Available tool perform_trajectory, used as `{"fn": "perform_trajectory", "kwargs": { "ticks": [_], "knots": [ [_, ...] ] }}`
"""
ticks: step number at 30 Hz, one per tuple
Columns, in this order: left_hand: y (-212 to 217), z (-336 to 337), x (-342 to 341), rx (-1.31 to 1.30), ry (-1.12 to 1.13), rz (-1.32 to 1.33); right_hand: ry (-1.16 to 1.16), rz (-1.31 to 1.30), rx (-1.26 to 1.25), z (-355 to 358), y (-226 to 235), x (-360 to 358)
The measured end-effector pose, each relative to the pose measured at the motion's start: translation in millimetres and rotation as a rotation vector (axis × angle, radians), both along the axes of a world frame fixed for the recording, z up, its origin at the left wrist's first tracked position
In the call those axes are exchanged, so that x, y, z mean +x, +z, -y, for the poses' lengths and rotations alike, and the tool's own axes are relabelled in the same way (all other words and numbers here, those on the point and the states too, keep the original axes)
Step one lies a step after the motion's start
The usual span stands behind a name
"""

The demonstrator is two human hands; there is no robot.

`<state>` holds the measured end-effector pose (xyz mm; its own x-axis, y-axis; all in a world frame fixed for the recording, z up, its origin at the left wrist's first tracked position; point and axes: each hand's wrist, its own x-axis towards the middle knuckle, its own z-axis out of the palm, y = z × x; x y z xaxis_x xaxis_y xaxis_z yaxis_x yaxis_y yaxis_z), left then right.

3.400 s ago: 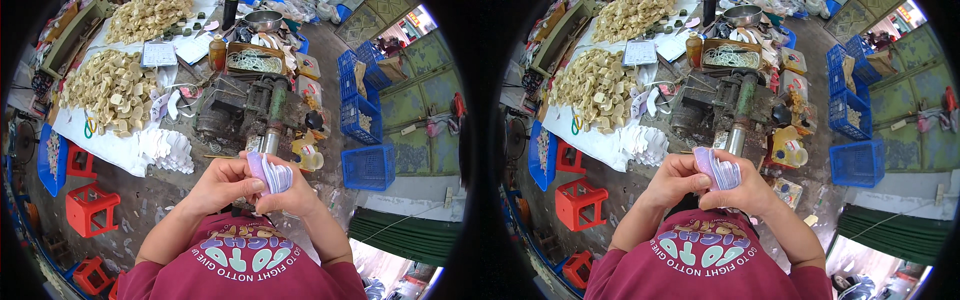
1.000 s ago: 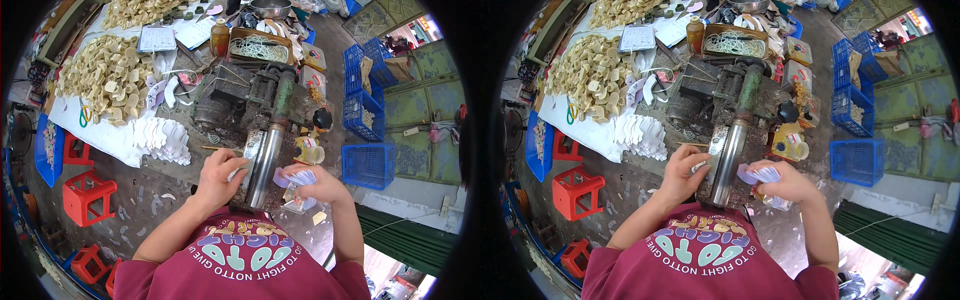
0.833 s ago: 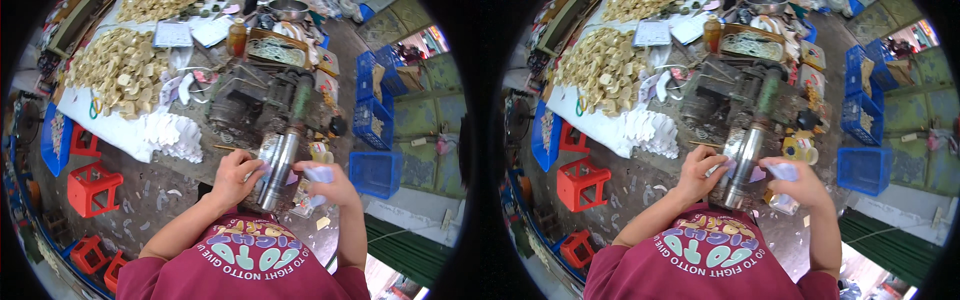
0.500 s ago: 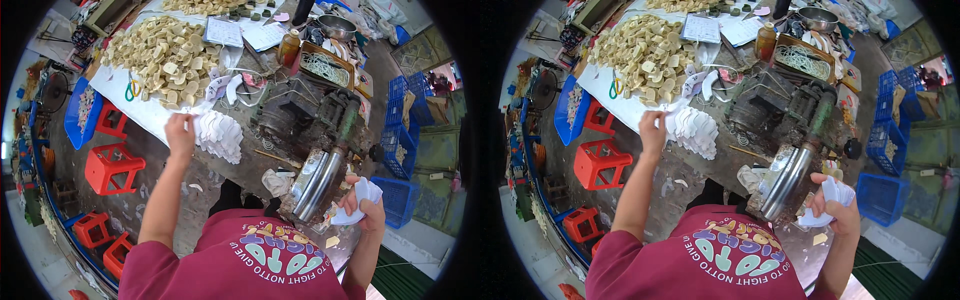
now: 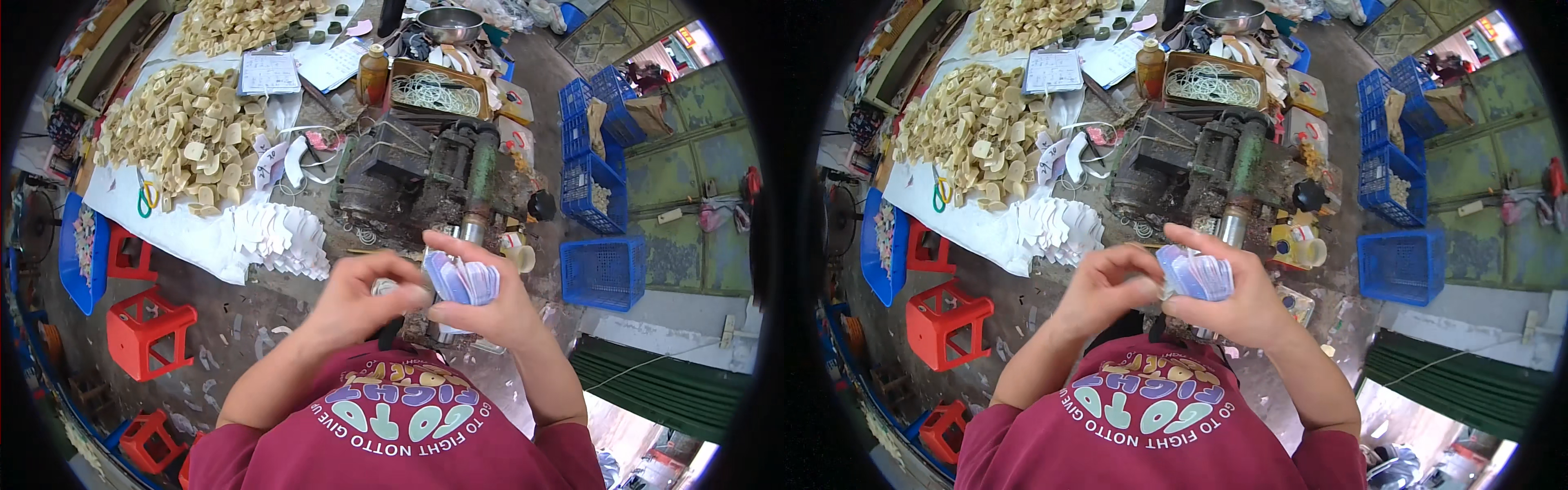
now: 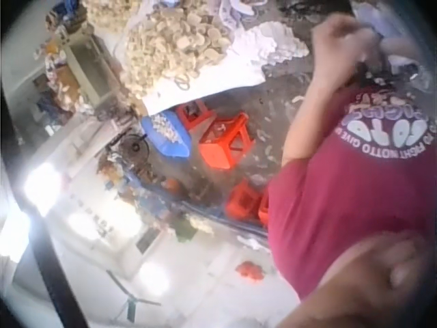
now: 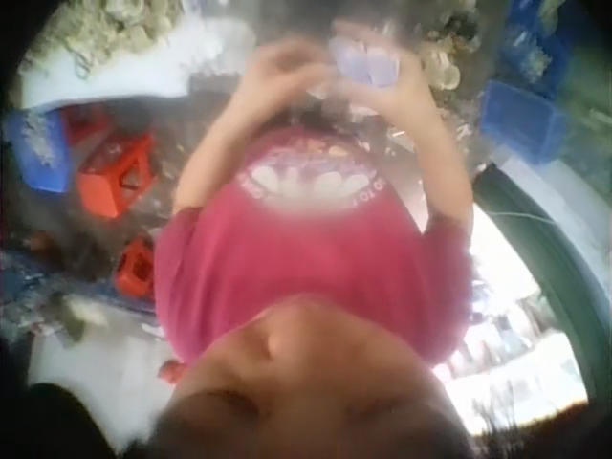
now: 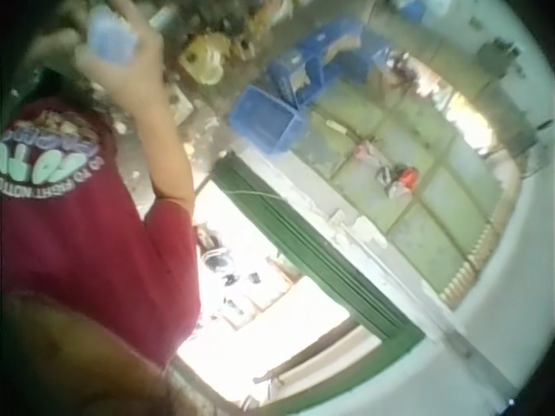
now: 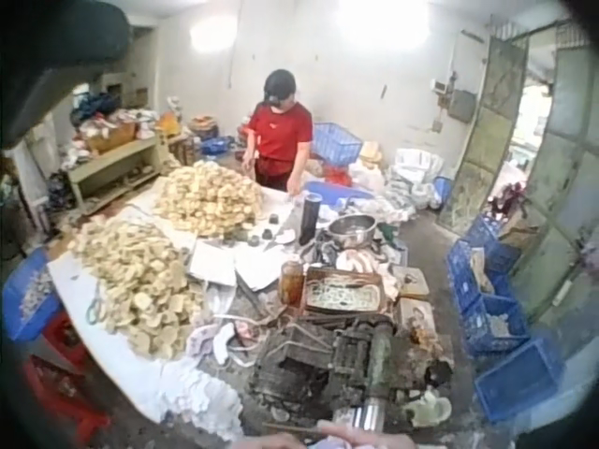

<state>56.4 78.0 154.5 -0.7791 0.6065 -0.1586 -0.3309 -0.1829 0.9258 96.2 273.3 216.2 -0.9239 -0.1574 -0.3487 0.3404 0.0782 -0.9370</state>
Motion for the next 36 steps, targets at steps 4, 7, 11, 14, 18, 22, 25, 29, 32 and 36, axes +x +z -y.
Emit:
{"fn": "perform_trajectory", "kwargs": {
  "ticks": [4, 7, 11, 14, 18, 22, 25, 29, 32, 36],
  "knots": [
    [27.8, -20.7, 2.7, 0.230, -0.090, 0.236, 0.052, -0.041, -0.134, -4.9, 3.7, 3.9],
    [24.4, -20.8, 5.5, 0.286, -0.163, 0.238, 0.143, -0.122, -0.089, -12.5, 6.2, 12.8],
    [11.1, -19.3, 12.5, 0.211, -0.073, 0.174, -0.310, 0.076, 0.030, -62.7, -0.4, 23.4],
    [0.5, -17.1, 10.2, 0.067, 0.023, 0.122, -0.254, -0.030, 0.067, -95.3, 0.4, 39.9],
    [1.9, -44.5, 22.0, 0.037, -0.080, 0.026, 0.245, -0.075, 0.035, -78.4, 7.0, 42.9],
    [-26.7, -38.2, 21.3, -0.285, 0.227, -0.347, 0.098, 0.197, 0.093, -112.7, -5.1, 43.8],
    [-56.5, -36.3, 21.1, -0.412, 0.294, -0.675, 0.190, 0.439, 0.257, -111.4, -17.7, 36.5],
    [-67.1, -45.5, 27.8, -0.555, 0.249, -0.833, 0.187, 0.247, 0.129, -99.7, -42.0, 27.3],
    [-81.1, -39.8, 29.4, -0.531, 0.319, -0.732, 0.080, 0.305, 0.107, -94.1, -27.0, 23.4],
    [-95.0, 6.2, 6.9, -0.560, 0.515, -0.485, -0.064, 0.259, -0.004, -95.0, -17.5, 24.4]
  ]
}}
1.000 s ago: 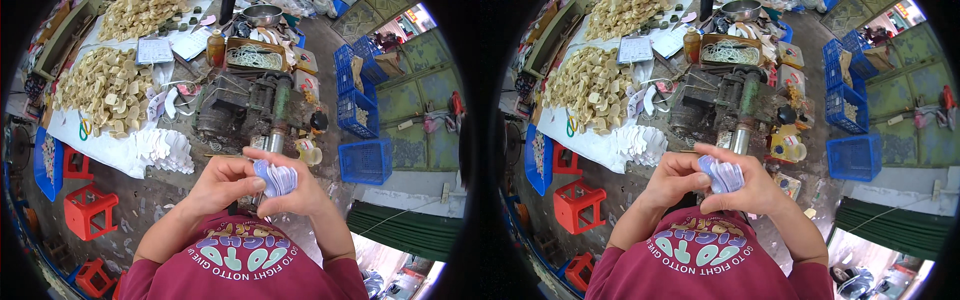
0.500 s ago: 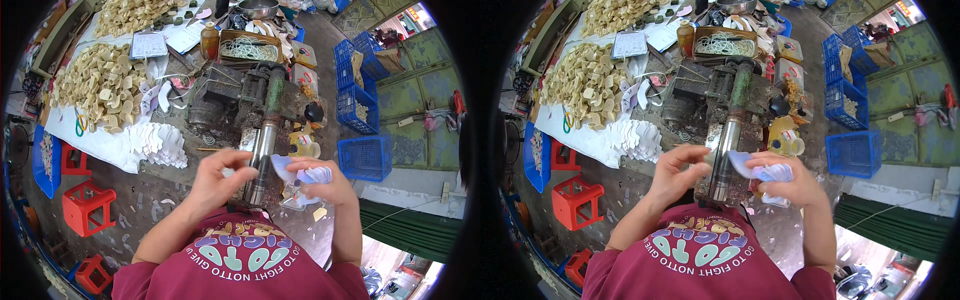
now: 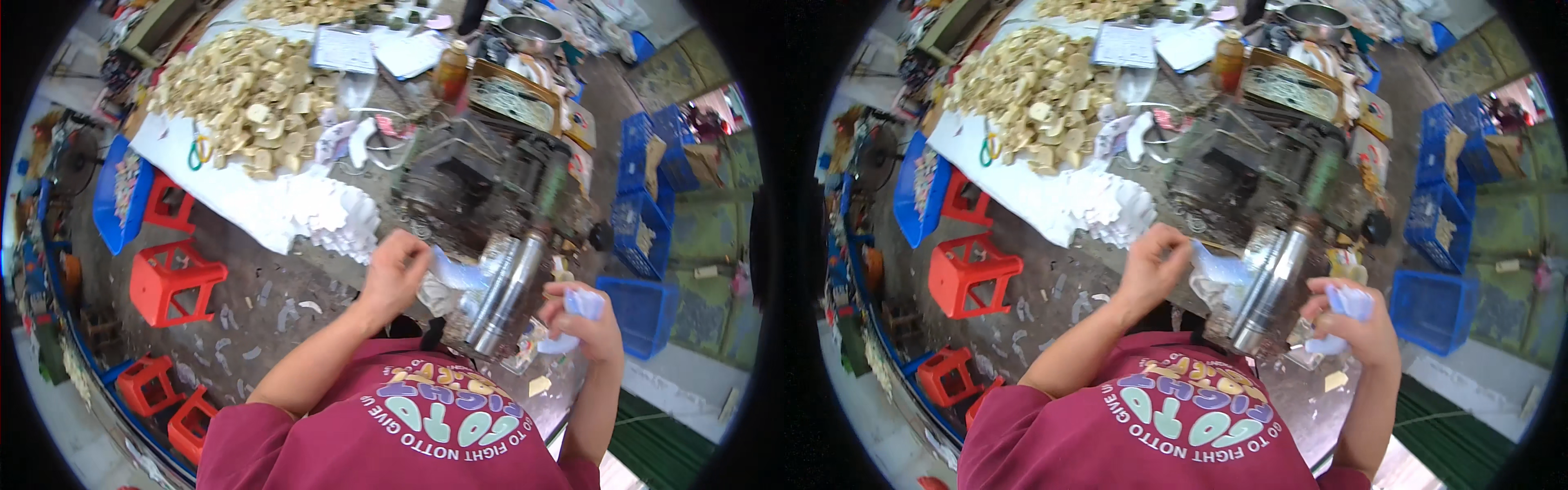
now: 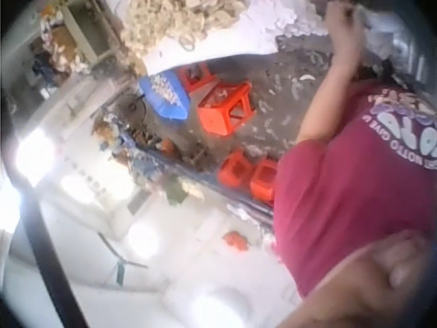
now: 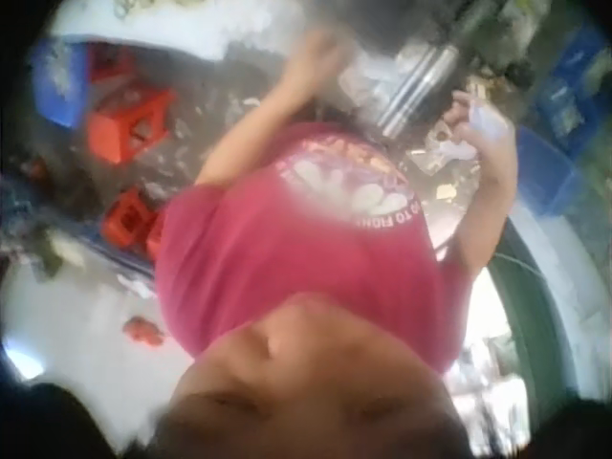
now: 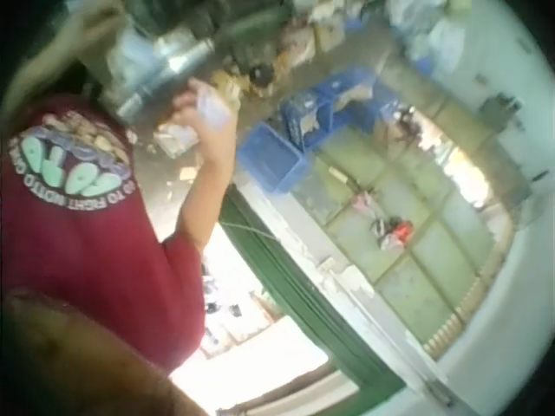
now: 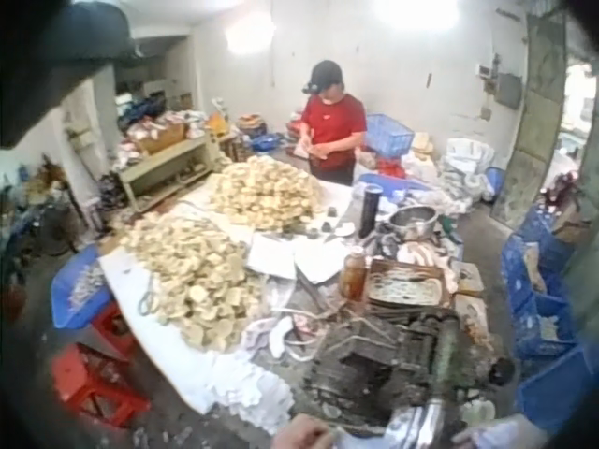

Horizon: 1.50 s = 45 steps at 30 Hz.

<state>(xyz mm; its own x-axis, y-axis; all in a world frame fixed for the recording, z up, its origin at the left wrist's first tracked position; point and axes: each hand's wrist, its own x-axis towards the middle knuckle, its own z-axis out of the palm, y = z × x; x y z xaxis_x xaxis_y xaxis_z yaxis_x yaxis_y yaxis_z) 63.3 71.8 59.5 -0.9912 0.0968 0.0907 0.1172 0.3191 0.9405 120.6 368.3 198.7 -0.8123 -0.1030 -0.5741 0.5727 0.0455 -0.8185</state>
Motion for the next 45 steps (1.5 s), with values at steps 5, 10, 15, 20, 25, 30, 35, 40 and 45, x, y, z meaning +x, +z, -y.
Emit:
{"fn": "perform_trajectory", "kwargs": {
  "ticks": [5, 10, 15, 20, 25, 30, 35, 40, 45],
  "knots": [
    [-38.4, 149.3, -76.4, -0.497, 0.422, -0.349, -0.061, -0.075, -0.019, 14.8, 1.4, 3.0],
    [-87.2, 207.3, -75.0, -0.932, 0.200, -0.280, -0.063, -0.078, 0.006, 37.5, 5.0, -8.6],
    [-39.2, 112.0, -44.3, -0.794, 0.274, -0.447, 0.014, -0.170, 0.240, 64.4, 21.1, -20.0],
    [83.8, -18.7, -5.6, 0.402, -0.445, 0.379, 0.052, -0.306, 0.099, 87.5, 15.2, -20.2],
    [104.2, -40.6, 0.7, 0.661, -0.521, 0.543, -0.008, -0.164, 0.100, 53.9, 25.9, -7.5],
    [98.4, -39.6, 5.6, 0.515, -0.544, 0.424, 0.200, -0.470, 0.079, -7.3, 14.1, 14.3],
    [90.1, -52.8, 16.1, 0.239, -0.548, 0.145, 0.243, -0.147, -0.019, -10.9, 14.2, 23.2],
    [40.4, -39.8, 20.3, -0.089, -0.303, -0.111, 0.239, 0.104, 0.000, -29.5, -16.0, 17.5],
    [31.1, -51.2, 26.2, -0.125, -0.287, -0.138, 0.181, 0.056, 0.010, -7.1, -15.1, 0.4]
  ]
}}
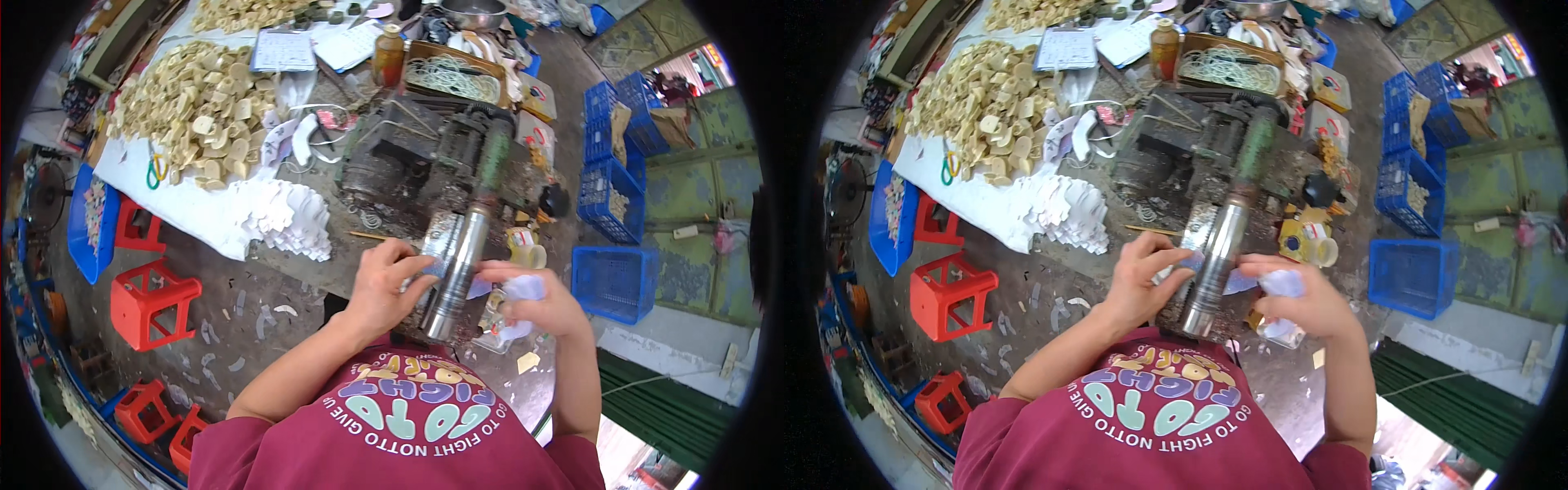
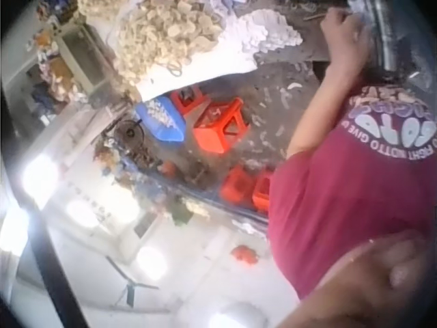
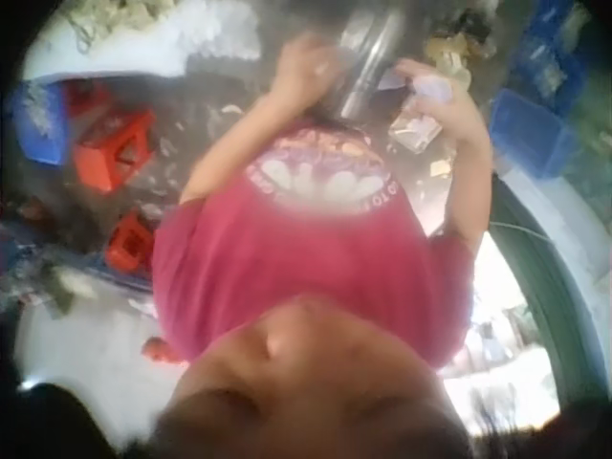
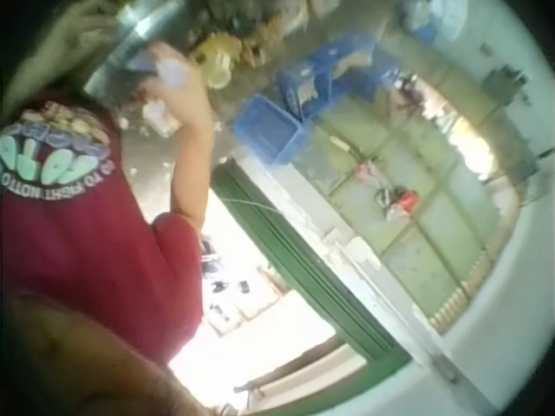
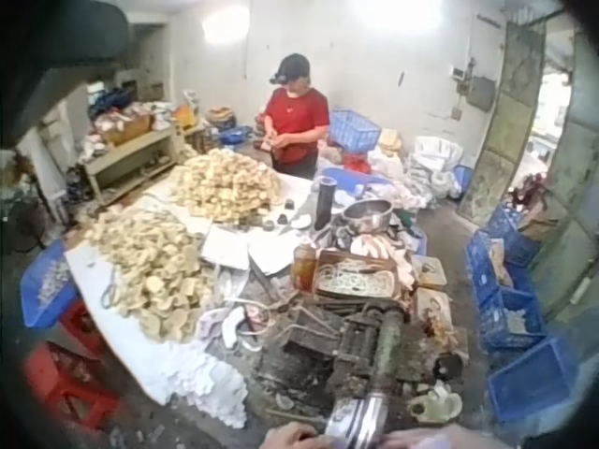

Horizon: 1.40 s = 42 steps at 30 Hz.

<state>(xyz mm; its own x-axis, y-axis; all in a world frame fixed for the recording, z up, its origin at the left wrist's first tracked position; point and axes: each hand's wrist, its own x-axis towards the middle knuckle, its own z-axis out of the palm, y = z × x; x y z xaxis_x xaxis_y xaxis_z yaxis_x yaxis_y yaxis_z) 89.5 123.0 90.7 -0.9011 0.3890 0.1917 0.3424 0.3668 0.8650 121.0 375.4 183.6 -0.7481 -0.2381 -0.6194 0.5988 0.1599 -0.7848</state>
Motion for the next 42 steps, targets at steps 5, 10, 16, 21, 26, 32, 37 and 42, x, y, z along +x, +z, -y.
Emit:
{"fn": "perform_trajectory", "kwargs": {
  "ticks": [5, 10, 16, 21, 26, 32, 37, 42],
  "knots": [
    [-25.1, 35.8, -15.9, 0.129, 0.239, 0.052, -0.285, -0.194, -0.139, -4.2, 10.7, 3.1],
    [-61.3, 180.2, -90.8, -0.268, 0.646, -0.189, -0.365, -0.232, -0.372, 4.4, 1.1, 6.7],
    [-119.4, 257.6, -108.7, -0.913, 0.402, -0.238, -0.307, -0.233, -0.462, 39.4, 4.6, -10.1],
    [-92.7, 183.2, -81.7, -0.769, 0.638, -0.459, -0.330, -0.196, -0.170, 57.0, 16.9, -15.2],
    [37.2, 51.4, -44.3, 0.310, -0.046, 0.550, -0.203, -0.287, -0.092, 79.0, 25.2, -18.6],
    [86.3, 1.1, -28.8, 0.655, -0.314, 0.852, -0.150, -0.323, -0.242, 80.4, 27.4, -10.6],
    [82.4, -5.3, -15.7, 0.554, -0.289, 0.594, -0.193, -0.297, -0.207, 78.4, 23.2, 0.5],
    [87.5, -12.9, -13.7, 0.454, -0.268, 0.636, -0.222, -0.378, -0.018, 79.6, 20.2, 5.2]
  ]
}}
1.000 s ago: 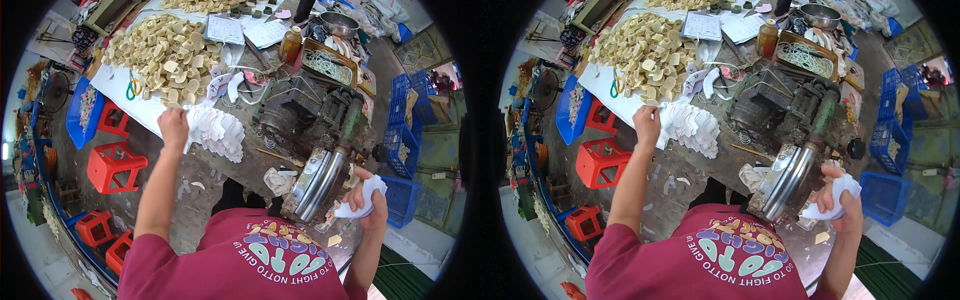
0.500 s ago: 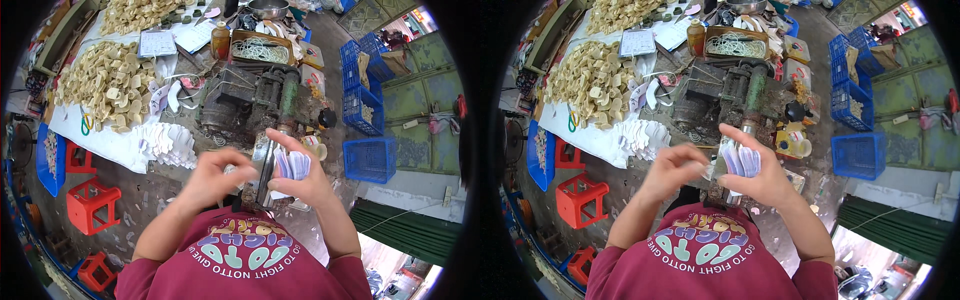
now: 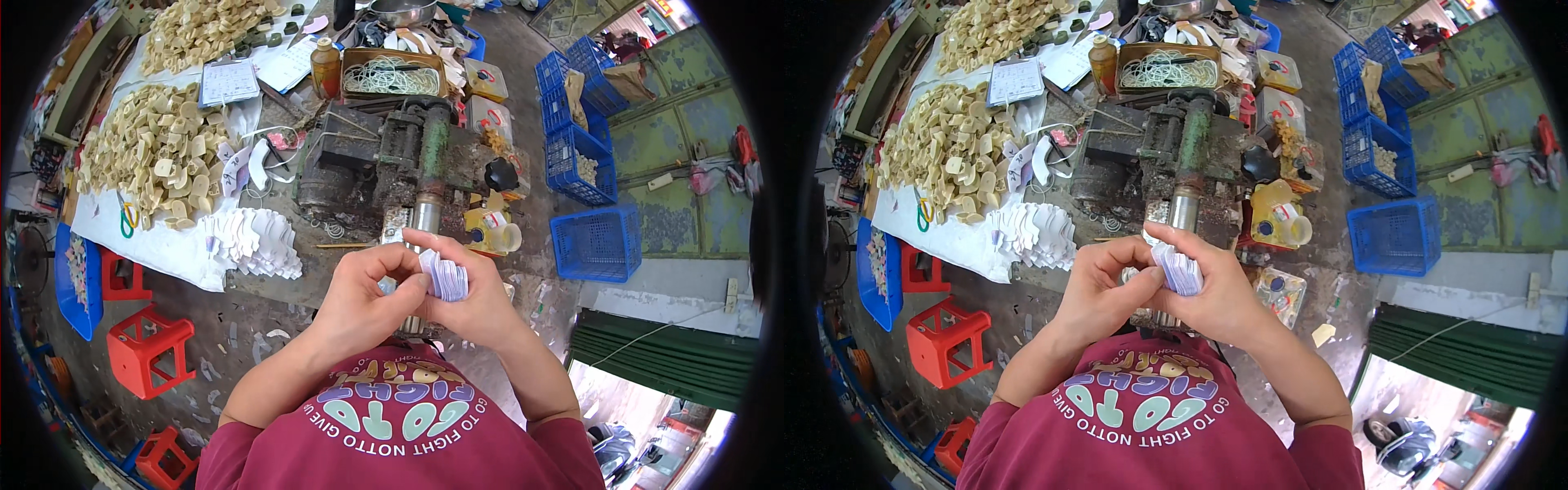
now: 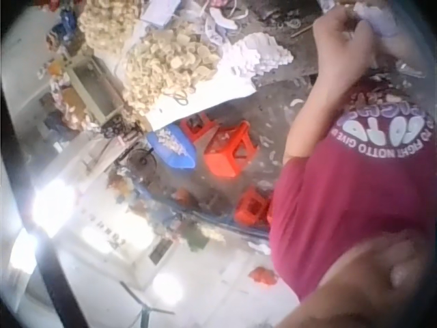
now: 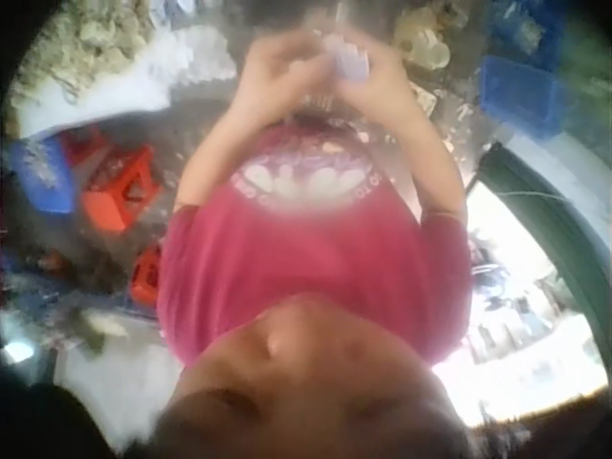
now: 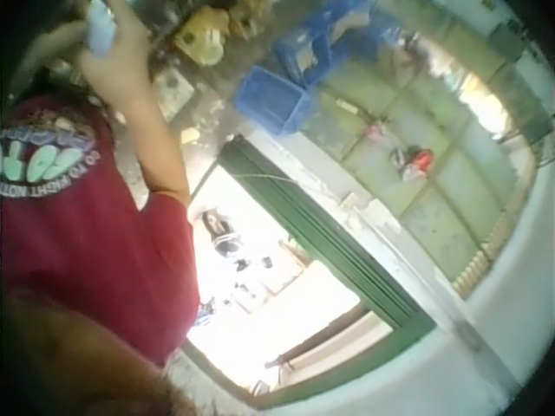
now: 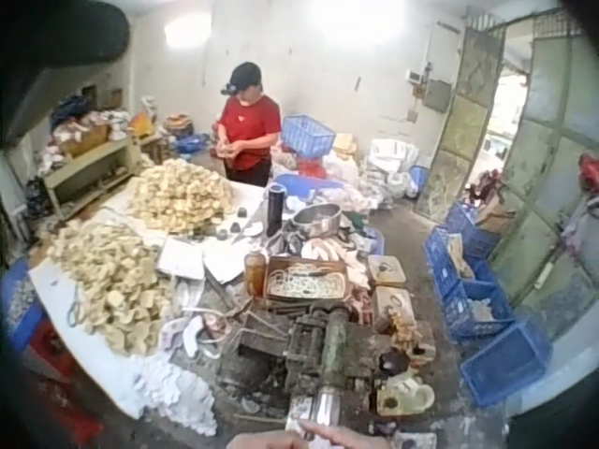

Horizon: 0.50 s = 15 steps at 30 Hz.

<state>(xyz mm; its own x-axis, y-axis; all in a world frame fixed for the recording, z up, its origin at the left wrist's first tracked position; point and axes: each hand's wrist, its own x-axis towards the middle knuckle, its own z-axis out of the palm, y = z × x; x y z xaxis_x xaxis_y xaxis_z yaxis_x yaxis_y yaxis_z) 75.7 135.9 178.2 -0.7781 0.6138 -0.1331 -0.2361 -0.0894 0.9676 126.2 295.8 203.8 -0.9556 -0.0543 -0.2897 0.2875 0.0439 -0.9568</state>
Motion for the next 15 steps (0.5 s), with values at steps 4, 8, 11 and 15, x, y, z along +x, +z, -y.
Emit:
{"fn": "perform_trajectory", "kwargs": {
  "ticks": [4, 8, 11, 15],
  "knots": [
    [-9.5, 3.0, 3.4, 0.077, -0.001, 0.137, -0.004, 0.079, 0.020, -37.3, -0.6, 7.5],
    [-15.5, 10.2, -0.6, 0.119, 0.086, 0.192, -0.205, 0.071, 0.119, -95.7, -1.2, 15.7],
    [-21.3, 2.0, 2.7, 0.061, -0.037, 0.160, 0.125, -0.021, -0.056, -89.7, 0.7, 22.9],
    [-28.4, 0.7, 6.0, -0.107, 0.069, -0.227, 0.282, 0.068, -0.086, -93.2, -3.1, 20.4]
  ]
}}
